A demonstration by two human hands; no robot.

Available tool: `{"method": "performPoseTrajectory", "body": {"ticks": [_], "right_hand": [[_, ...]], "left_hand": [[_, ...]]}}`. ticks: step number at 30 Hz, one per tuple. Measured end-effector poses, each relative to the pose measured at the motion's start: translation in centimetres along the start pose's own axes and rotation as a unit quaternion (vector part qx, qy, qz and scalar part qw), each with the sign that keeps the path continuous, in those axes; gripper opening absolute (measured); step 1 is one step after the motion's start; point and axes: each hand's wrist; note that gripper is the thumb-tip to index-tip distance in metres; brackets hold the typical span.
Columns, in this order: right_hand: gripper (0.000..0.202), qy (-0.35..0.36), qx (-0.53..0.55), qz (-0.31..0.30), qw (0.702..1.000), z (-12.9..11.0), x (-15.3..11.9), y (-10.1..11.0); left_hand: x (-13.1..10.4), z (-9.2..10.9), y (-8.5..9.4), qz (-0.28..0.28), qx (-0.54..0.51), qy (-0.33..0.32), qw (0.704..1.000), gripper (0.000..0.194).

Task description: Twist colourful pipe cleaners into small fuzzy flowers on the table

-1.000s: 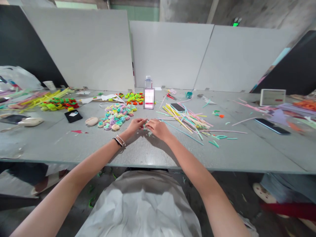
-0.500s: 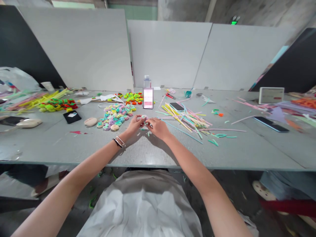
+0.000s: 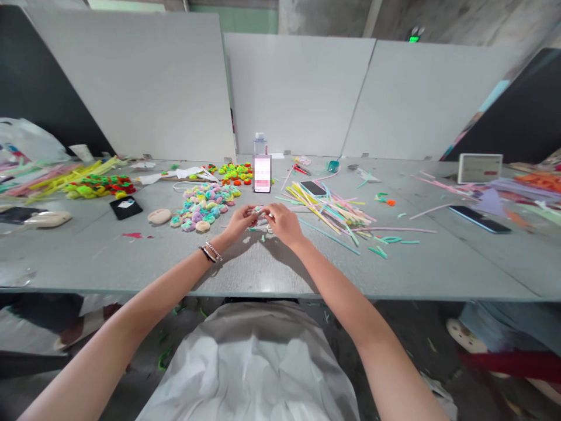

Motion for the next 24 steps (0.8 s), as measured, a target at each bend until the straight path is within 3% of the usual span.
{"method": "performPoseTrajectory", "body": {"ticks": [8,13,18,24], "right_hand": [[0.021,-0.164,0.187,0.06,0.967,0.7,0.7,-1.0],[0.019,-0.215,0.23,0.058,0.948,1.2,0.9,-1.2],[0.018,-0.137,0.183,0.042,0.972,0.3,0.6,-0.8],[0.021,-0.009,0.018,0.008,1.0,-1.0,-0.3,-0.8]], "left_hand": [[-0.3,0.1,-0.3,-0.018,-0.032,0.023,0.999,0.034],[-0.4,-0.1,-0.4,-0.033,-0.037,0.023,0.999,0.035],[-0.4,-0.6,-0.3,-0.056,-0.054,0.016,0.997,0.033],[-0.1,-1.8,0.1,-0.061,-0.077,0.001,0.995,0.036]]}}
Point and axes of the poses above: each hand's wrist, its own x-axis towards the middle knuckle, its own y-axis out of the back of the hand, z = x × y, and after that the axes turned 3 degrees about -y, right-handed
